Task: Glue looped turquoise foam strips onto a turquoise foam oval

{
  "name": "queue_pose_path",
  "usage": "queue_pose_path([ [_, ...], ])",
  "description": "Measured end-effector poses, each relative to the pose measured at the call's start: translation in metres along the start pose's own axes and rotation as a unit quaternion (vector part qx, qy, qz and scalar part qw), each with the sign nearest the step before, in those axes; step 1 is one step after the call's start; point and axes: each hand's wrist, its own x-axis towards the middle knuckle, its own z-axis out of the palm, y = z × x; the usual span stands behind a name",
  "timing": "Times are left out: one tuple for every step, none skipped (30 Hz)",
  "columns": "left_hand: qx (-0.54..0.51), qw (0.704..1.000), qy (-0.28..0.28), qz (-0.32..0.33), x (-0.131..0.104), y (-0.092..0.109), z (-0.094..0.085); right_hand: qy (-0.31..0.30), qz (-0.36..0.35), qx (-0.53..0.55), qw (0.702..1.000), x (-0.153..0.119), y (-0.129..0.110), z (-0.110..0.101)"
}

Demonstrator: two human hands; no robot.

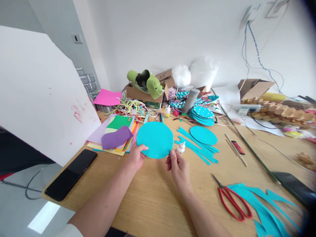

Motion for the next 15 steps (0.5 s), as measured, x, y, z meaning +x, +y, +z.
queue_pose_path([
  [0.002,1.000,0.000,0.001,0.0002,-0.0001,-0.0001,-0.001,0.000,-0.004,1.000,-0.0001,0.0004,0.0000],
  [0.004,1.000,-0.001,0.005,0.0004,-0.0002,-0.0002,-0.003,0.000,-0.007,1.000,-0.0002,0.0010,0.0001],
  [0.005,1.000,-0.003,0.010,0.0008,-0.0003,-0.0003,-0.004,0.000,-0.010,1.000,-0.0002,0.0016,0.0001],
  [0.007,1.000,-0.007,0.015,0.0012,-0.0007,-0.0005,-0.004,0.001,-0.013,1.000,-0.0003,0.0023,0.0002],
  [0.007,1.000,-0.011,0.020,0.0016,-0.0011,-0.0008,-0.005,0.002,-0.015,1.000,-0.0004,0.0030,0.0003],
  [0.008,1.000,-0.016,0.023,0.0021,-0.0016,-0.0012,-0.005,0.002,-0.018,1.000,-0.0004,0.0037,0.0005],
  [0.007,0.999,-0.019,0.026,0.0025,-0.0023,-0.0017,-0.005,0.001,-0.021,1.000,-0.0004,0.0043,0.0007],
  [0.006,0.999,-0.022,0.027,0.0029,-0.0030,-0.0022,-0.005,-0.002,-0.025,1.000,-0.0003,0.0049,0.0008],
  [0.005,0.999,-0.023,0.029,0.0031,-0.0036,-0.0027,-0.005,-0.005,-0.029,1.000,-0.0003,0.0054,0.0010],
  [0.002,0.999,-0.024,0.030,0.0031,-0.0041,-0.0031,-0.005,-0.007,-0.033,0.999,-0.0002,0.0058,0.0011],
  [0.000,0.999,-0.023,0.030,0.0030,-0.0045,-0.0033,-0.004,-0.008,-0.038,0.999,-0.0001,0.0063,0.0011],
  [0.000,0.999,-0.021,0.028,0.0026,-0.0046,-0.0033,-0.001,-0.009,-0.045,0.999,0.0000,0.0067,0.0011],
  [0.002,1.000,-0.019,0.024,0.0021,-0.0044,-0.0031,0.002,-0.009,-0.052,0.999,0.0002,0.0072,0.0010],
  [0.008,1.000,-0.017,0.018,0.0014,-0.0040,-0.0025,0.004,-0.008,-0.060,0.998,0.0005,0.0077,0.0010],
  [0.015,1.000,-0.017,0.012,0.0005,-0.0034,-0.0018,0.007,-0.008,-0.068,0.998,0.0008,0.0081,0.0008],
])
